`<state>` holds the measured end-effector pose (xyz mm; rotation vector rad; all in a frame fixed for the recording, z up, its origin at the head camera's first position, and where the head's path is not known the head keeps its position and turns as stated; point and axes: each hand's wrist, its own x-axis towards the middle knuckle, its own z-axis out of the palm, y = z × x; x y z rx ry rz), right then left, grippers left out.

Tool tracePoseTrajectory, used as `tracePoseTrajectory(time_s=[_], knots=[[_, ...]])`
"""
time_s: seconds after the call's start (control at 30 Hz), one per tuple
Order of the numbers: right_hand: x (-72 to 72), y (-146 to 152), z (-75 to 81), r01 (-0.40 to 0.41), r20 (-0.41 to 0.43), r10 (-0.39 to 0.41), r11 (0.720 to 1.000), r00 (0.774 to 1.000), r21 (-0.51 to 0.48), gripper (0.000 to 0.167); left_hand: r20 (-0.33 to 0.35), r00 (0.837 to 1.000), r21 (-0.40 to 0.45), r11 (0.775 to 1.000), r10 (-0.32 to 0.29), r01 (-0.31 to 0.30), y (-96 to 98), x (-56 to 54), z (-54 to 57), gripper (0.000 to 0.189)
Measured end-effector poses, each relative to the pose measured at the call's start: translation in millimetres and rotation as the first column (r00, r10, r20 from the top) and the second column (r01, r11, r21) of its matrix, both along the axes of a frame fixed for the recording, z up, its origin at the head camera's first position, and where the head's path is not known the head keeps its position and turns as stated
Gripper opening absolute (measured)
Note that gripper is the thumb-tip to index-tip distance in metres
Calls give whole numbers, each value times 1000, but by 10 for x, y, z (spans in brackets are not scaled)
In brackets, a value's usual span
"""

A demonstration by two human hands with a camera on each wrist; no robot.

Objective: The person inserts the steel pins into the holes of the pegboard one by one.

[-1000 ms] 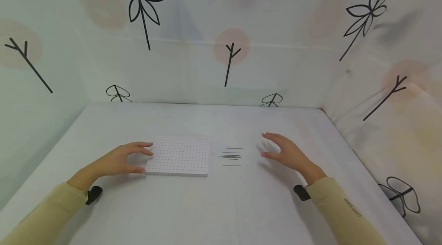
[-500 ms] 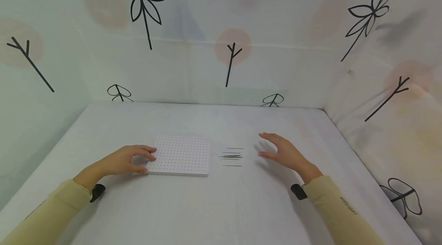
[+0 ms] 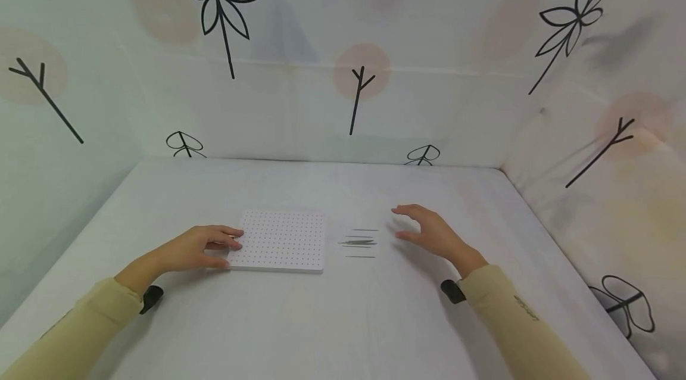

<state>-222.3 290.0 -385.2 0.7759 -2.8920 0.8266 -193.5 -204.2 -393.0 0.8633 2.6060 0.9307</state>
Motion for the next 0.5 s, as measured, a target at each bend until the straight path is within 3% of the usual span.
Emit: tracePoseTrajectory(time_s=[0.23,0.5], knots=[[-101,-87,-17,-68,-57,66,997,996,-30,43,-5,1000,-15,1000,11,-11,-8,2,-4,35],[-173,-200,-21,-76,1,76,996,997,-47,35,-15,1000,-12,1000,7,-7,-16,-11,-35,37]])
